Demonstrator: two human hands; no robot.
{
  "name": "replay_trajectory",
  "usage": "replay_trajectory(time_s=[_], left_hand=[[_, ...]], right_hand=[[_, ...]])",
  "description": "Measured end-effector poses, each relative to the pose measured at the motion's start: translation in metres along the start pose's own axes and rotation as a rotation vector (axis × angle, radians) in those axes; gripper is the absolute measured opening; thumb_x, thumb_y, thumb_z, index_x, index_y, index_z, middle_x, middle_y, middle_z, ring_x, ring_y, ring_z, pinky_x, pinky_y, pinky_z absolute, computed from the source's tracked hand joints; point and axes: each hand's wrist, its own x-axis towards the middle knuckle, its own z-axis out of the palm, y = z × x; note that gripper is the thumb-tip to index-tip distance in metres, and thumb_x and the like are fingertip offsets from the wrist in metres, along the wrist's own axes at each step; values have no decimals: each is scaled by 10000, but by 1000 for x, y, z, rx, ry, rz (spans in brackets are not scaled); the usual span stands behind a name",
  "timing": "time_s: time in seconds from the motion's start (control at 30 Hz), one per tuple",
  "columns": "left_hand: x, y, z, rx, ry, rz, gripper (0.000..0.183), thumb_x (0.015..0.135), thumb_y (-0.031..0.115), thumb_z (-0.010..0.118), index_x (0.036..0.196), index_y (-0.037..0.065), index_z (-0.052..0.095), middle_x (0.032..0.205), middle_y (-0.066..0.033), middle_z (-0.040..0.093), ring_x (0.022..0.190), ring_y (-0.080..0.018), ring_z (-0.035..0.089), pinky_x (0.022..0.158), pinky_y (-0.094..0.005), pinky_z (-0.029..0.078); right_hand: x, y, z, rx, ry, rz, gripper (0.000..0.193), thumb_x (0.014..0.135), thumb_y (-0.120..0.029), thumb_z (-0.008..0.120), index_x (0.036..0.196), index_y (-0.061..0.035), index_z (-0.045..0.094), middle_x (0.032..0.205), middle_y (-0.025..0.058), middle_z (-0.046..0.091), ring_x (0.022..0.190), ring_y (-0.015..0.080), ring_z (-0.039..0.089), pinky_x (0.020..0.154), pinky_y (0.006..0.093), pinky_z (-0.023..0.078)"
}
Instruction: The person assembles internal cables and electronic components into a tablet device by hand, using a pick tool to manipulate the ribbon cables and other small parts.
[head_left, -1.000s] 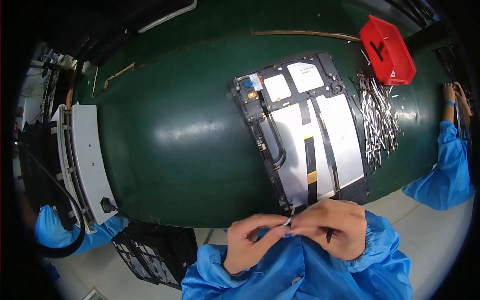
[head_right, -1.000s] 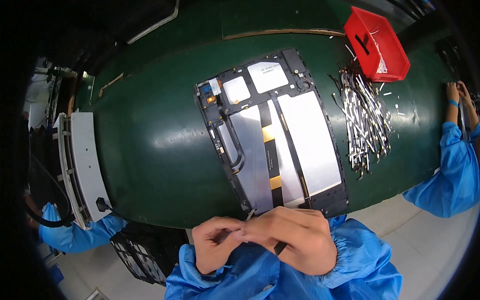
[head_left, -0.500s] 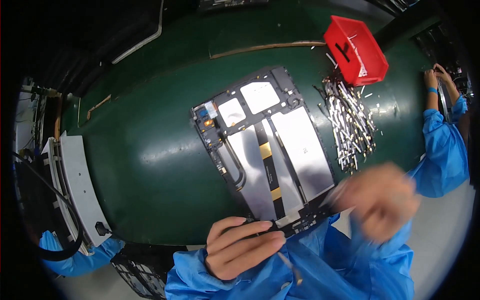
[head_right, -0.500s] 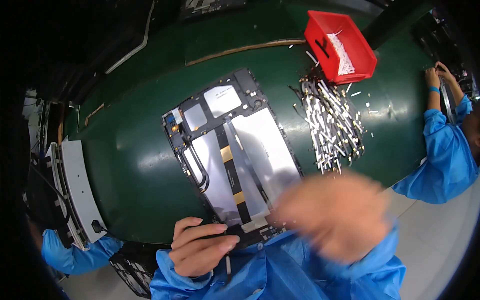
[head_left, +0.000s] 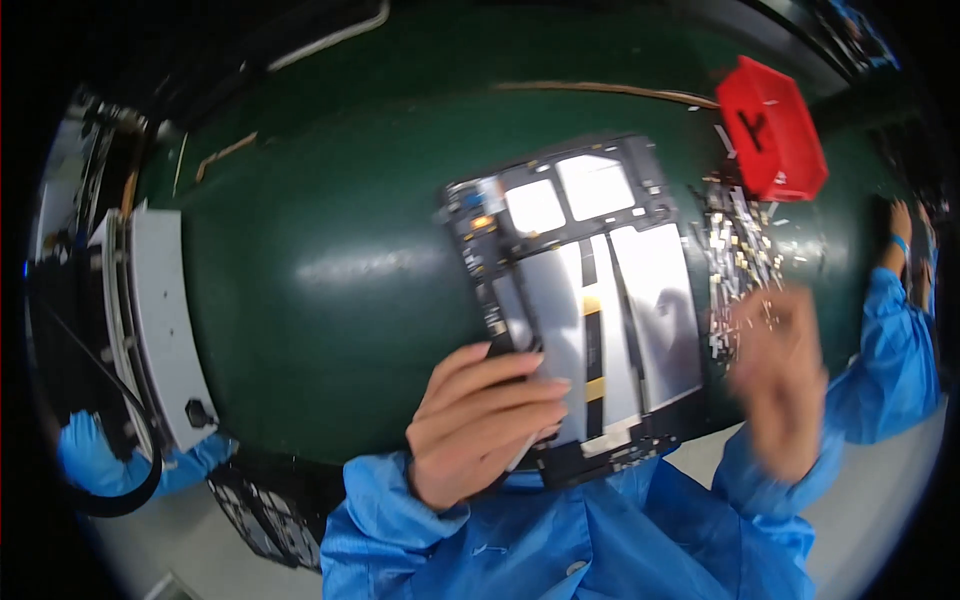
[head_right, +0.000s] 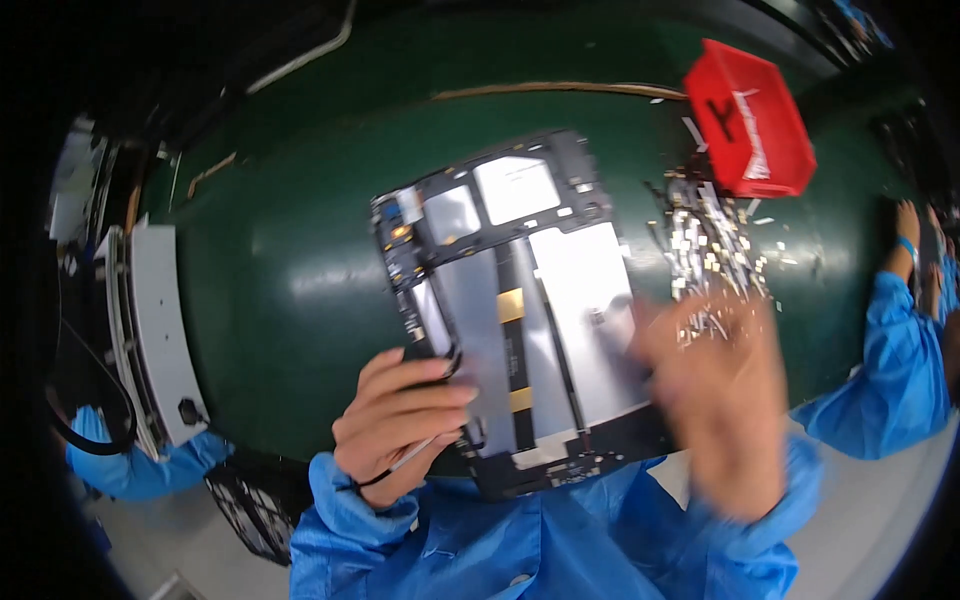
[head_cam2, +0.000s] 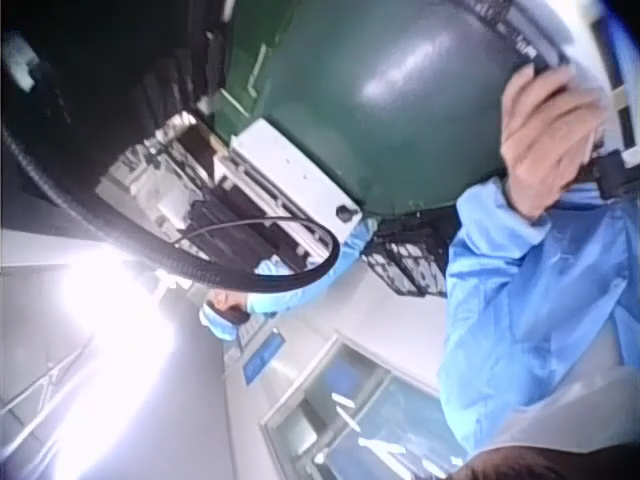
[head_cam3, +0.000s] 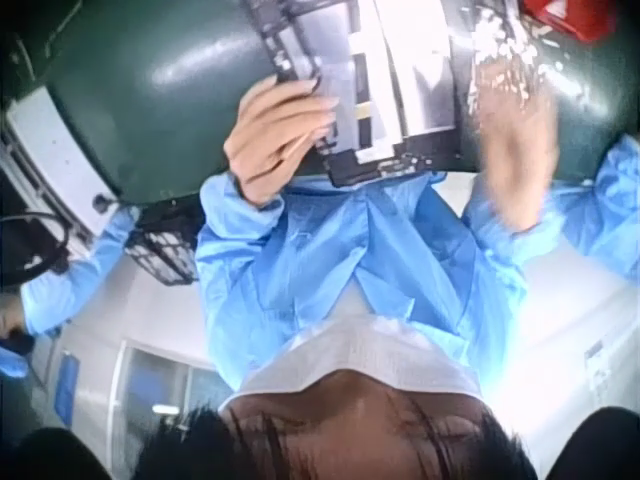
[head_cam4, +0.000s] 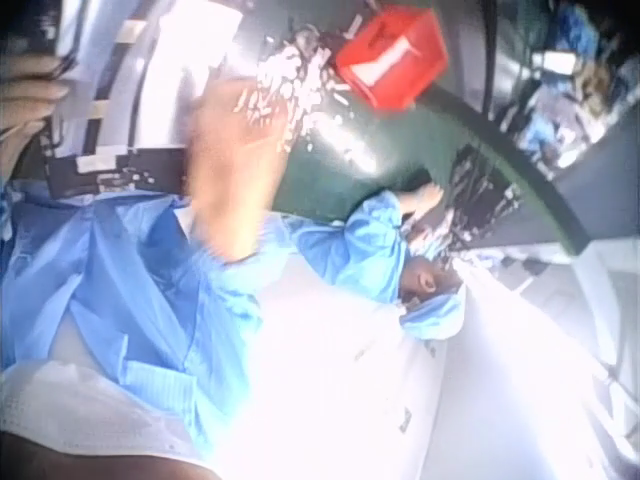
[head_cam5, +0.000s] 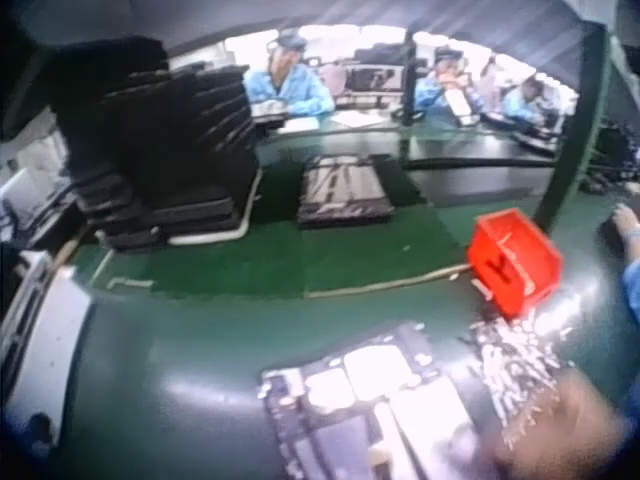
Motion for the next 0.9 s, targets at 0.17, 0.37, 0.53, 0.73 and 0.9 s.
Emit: replay_trajectory(time_s=[0.17, 0.37, 0.53, 0.73, 0.9], left_hand=[[5, -19, 6, -97, 74, 20, 197, 698, 104, 747, 893, 104, 714, 934, -33, 689, 979, -228, 612, 934, -396, 398], [3, -27, 10, -160, 114, 36, 255, 645, 113, 788, 892, 137, 730, 896, 7, 682, 928, -179, 615, 853, -348, 424], [3, -29, 13, -195, 127, 35, 255, 638, 94, 790, 883, 129, 729, 885, -5, 684, 918, -179, 619, 842, -346, 427], [3, -29, 13, -193, 134, 37, 264, 628, 81, 790, 881, 126, 728, 887, -5, 685, 922, -180, 619, 842, -345, 429], [4, -29, 13, -188, 126, 27, 232, 642, 115, 779, 869, 130, 732, 886, -5, 684, 916, -177, 617, 847, -348, 427]], right_hand=[[-30, -23, 73, 158, -187, -19, 196, 696, -16, 705, 890, 5, 684, 835, 89, 613, 751, 206, 608, 666, 264, 490], [-26, -11, 90, 9, 12, -289, 229, 660, -68, 703, 886, -32, 690, 850, 66, 633, 758, 212, 610, 643, 289, 488], [-34, -10, 90, -118, -47, -293, 253, 630, -101, 664, 880, -75, 696, 883, 38, 602, 785, 188, 555, 693, 293, 478], [-32, -9, 91, -147, -65, -330, 274, 626, -112, 630, 889, -56, 686, 874, 40, 588, 779, 186, 550, 695, 292, 472], [-29, -7, 90, -130, -73, -379, 303, 613, -113, 628, 903, -40, 679, 903, 42, 595, 793, 183, 554, 683, 295, 460]])
